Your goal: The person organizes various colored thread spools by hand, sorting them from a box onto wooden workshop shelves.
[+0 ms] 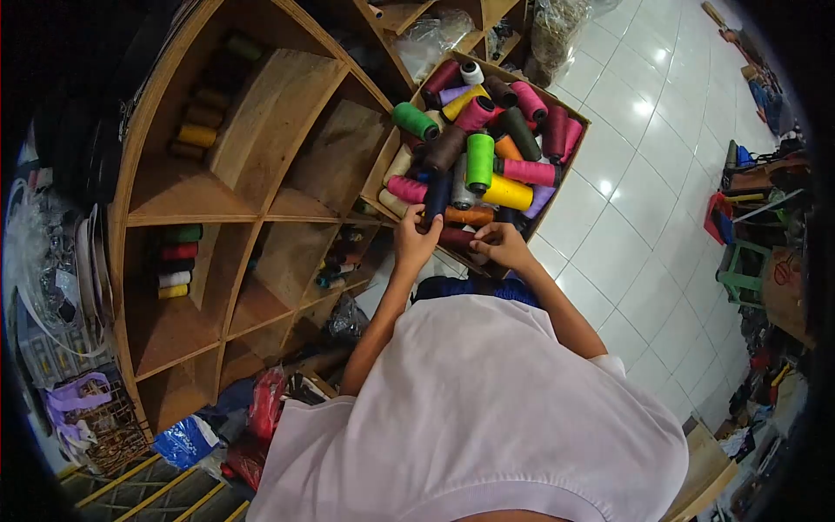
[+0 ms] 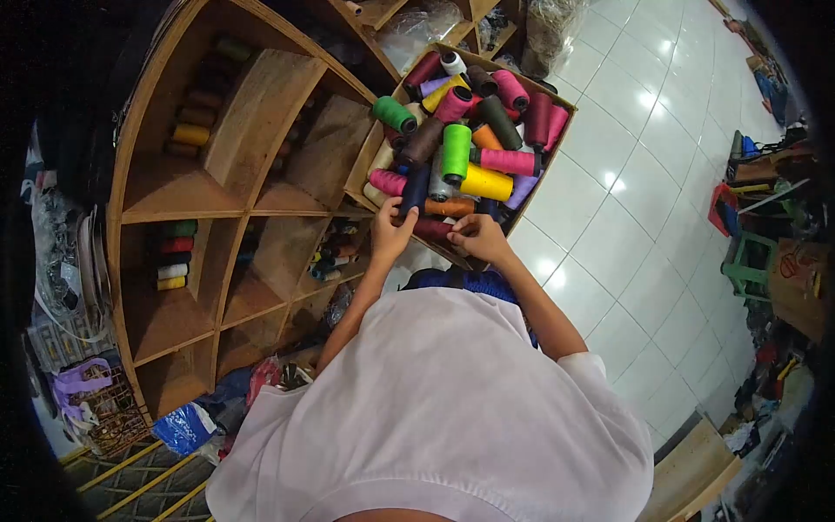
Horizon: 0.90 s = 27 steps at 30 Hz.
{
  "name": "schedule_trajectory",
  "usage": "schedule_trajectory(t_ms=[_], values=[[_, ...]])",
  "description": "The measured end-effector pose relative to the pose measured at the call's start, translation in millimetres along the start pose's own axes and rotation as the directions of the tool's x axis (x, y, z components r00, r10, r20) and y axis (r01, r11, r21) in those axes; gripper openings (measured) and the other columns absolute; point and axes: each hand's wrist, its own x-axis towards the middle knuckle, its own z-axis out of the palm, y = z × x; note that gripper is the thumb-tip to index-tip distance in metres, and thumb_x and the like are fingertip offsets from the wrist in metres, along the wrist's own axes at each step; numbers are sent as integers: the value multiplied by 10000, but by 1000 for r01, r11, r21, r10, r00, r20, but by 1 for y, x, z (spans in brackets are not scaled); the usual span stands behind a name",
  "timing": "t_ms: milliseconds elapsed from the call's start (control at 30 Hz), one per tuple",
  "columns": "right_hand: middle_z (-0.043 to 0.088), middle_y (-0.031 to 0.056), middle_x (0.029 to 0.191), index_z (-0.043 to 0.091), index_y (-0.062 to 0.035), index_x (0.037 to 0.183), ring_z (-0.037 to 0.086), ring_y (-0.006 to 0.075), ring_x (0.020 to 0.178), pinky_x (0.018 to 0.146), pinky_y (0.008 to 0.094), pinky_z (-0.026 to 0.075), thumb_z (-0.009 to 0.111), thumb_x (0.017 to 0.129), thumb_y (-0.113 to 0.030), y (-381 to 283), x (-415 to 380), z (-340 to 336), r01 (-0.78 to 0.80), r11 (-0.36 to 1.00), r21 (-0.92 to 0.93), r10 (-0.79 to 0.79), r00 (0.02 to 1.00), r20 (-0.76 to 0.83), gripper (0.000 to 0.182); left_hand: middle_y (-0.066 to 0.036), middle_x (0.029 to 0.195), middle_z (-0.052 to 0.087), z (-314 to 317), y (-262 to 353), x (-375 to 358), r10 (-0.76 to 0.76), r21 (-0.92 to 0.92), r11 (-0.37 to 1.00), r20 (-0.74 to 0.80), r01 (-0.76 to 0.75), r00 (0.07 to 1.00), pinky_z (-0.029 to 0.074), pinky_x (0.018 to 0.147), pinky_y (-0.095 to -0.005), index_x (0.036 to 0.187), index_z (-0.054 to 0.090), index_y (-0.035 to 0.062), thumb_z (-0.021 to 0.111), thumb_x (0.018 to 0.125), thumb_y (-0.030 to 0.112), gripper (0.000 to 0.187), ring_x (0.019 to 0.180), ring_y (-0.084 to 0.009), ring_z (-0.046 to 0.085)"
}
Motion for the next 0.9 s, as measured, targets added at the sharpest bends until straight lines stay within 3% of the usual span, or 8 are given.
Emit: schedule_trajectory(t_ms=[67, 333, 433, 600, 667, 733, 833, 900], values=[[712, 105, 805, 653, -21, 856, 690, 166, 747, 706, 294, 536, 803, 762, -146, -17, -5, -2, -84, 954, -288, 51, 991, -120, 217, -120, 713, 642, 0, -7, 1, 63, 18, 998, -35, -63, 997, 497, 628, -370, 1060, 633, 24, 753, 779, 309, 418, 660, -258, 643], [683, 123, 757, 657, -33, 973, 694, 242, 763, 703, 348, 536, 764, 734, -119, -15, -5, -6, -12, 951, -308, -48, 981, -188, 276, -72, 727, 627, -15, 7, -11, 81, -80, 993, -97, -88, 992, 479, 612, -324, 1031, 645, 0, 758, 796, 251, 362, 623, -175, 580], [661, 127, 762, 658, -61, 1174, 676, 248, 724, 692, 349, 531, 779, 679, -158, -12, -4, -9, -34, 832, -553, -1, 998, -63, 519, -52, 779, 641, -22, -8, -9, 60, -142, 987, -134, -79, 989, 463, 633, -281, 1048, 662, -6, 764, 804, 245, 364, 672, -138, 570], [710, 146, 874, 676, -108, 1105, 692, 337, 881, 799, 424, 543, 788, 670, -208, -36, -14, 1, -83, 725, -684, 35, 996, -85, 460, -14, 845, 617, -37, 3, -14, -6, -352, 935, -120, -37, 993, 448, 669, -239, 1032, 663, -12, 731, 852, 176, 269, 787, -74, 554], [713, 124, 934, 655, -140, 1108, 686, 333, 915, 813, 437, 544, 796, 671, -205, -37, -14, 5, -87, 564, -821, 24, 996, -90, 464, -8, 856, 623, -39, 1, -13, 26, -449, 887, -195, -112, 980, 450, 687, -229, 994, 664, -17, 710, 868, 143, 208, 786, -77, 561], [675, 146, 1027, 621, -157, 1124, 658, 350, 965, 833, 457, 531, 794, 687, -222, -37, -16, 9, -107, 519, -848, 68, 994, -84, 474, -81, 1044, 601, -46, -6, -14, 3, -444, 895, -85, -41, 996, 506, 783, -288, 1161, 575, -3, 646, 941, 227, 327, 909, -145, 586], [584, 210, 1005, 558, -104, 1130, 628, 396, 897, 791, 482, 527, 761, 744, -266, -31, -23, 17, -2, 399, -917, -184, 979, -83, 465, -159, 1330, 401, -48, -17, -17, -82, -616, 786, -37, 42, 996, 555, 903, -482, 1390, 265, 91, 431, 1010, 491, 576, 1108, -284, 539], [602, 205, 1021, 582, -82, 1091, 620, 406, 930, 810, 488, 514, 721, 784, -315, -27, -26, 19, 0, 454, -891, -182, 979, -92, 410, -163, 1320, 408, -51, -16, -20, -174, -711, 695, -22, 107, 984, 555, 898, -491, 1387, 261, 90, 429, 1007, 503, 586, 1129, -316, 537]])
